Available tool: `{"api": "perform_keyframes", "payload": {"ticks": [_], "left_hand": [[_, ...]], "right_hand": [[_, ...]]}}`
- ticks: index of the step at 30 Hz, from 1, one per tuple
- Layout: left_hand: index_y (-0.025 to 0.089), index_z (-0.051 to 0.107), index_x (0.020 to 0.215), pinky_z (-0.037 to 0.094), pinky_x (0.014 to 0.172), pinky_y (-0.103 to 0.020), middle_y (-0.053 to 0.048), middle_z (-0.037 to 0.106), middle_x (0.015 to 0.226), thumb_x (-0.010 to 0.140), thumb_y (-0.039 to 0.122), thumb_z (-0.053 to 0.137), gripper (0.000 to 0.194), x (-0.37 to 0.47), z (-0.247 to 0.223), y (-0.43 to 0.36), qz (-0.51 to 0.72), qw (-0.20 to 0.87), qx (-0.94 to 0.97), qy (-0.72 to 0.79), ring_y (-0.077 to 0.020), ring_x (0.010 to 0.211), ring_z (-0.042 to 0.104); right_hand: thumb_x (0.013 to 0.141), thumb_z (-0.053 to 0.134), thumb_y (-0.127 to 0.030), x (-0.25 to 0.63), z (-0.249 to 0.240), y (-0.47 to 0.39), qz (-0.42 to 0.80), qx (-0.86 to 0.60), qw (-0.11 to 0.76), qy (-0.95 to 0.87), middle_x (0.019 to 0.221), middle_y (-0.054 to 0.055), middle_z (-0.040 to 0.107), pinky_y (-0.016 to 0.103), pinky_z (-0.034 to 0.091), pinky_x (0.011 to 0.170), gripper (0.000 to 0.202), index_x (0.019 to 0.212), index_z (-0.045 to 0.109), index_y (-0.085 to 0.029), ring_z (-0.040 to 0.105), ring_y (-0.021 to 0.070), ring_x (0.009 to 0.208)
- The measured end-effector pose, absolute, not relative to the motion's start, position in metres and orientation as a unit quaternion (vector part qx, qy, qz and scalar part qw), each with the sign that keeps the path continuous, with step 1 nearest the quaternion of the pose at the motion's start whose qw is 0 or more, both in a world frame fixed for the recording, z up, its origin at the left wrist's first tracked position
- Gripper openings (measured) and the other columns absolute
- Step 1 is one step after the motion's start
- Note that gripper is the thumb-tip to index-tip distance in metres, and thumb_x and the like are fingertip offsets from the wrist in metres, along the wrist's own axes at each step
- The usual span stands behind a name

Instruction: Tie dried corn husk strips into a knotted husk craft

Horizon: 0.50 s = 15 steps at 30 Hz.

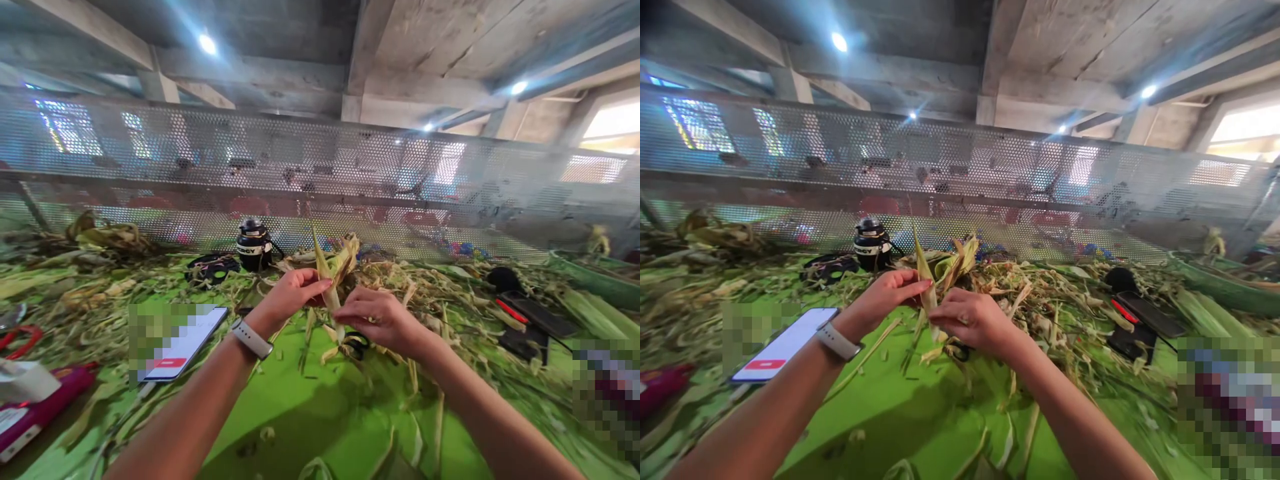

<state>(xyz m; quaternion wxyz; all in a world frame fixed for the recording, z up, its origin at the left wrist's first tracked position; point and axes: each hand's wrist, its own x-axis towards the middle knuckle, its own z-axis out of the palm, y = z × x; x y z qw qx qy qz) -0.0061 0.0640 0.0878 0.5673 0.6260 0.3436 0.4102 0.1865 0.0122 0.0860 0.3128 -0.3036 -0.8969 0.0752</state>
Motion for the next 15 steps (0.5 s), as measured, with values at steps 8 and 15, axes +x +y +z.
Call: {"api": "perform_keyframes", "payload": {"ticks": [8, 15], "left_hand": [[0.014, 0.063, 0.074, 0.039, 0.053, -0.021, 0.000, 0.063, 0.063, 0.074, 0.029, 0.065, 0.016, -0.007, 0.084, 0.064, 0.356, 0.604, 0.635, 0.324, -0.0091, 0.054, 0.053], [0.015, 0.060, 0.090, 0.037, 0.050, -0.020, 0.001, 0.064, 0.069, 0.069, 0.027, 0.071, 0.026, -0.021, 0.093, 0.068, 0.428, 0.557, 0.637, 0.318, -0.0088, 0.054, 0.056]], "right_hand": [[0.085, 0.051, -0.016, 0.183, 0.081, 0.012, 0.054, -0.288, 0.352, -0.889, 0.096, 0.006, 0.062, 0.027, 0.048, 0.076, 0.026, 0.105, 0.066, -0.022, 0.060, 0.0144, 0.084], [0.083, 0.050, -0.022, 0.184, 0.081, 0.014, 0.030, -0.511, 0.275, -0.814, 0.082, 0.005, 0.066, 0.026, 0.044, 0.066, 0.020, 0.099, 0.061, -0.016, 0.059, 0.0149, 0.072]]}}
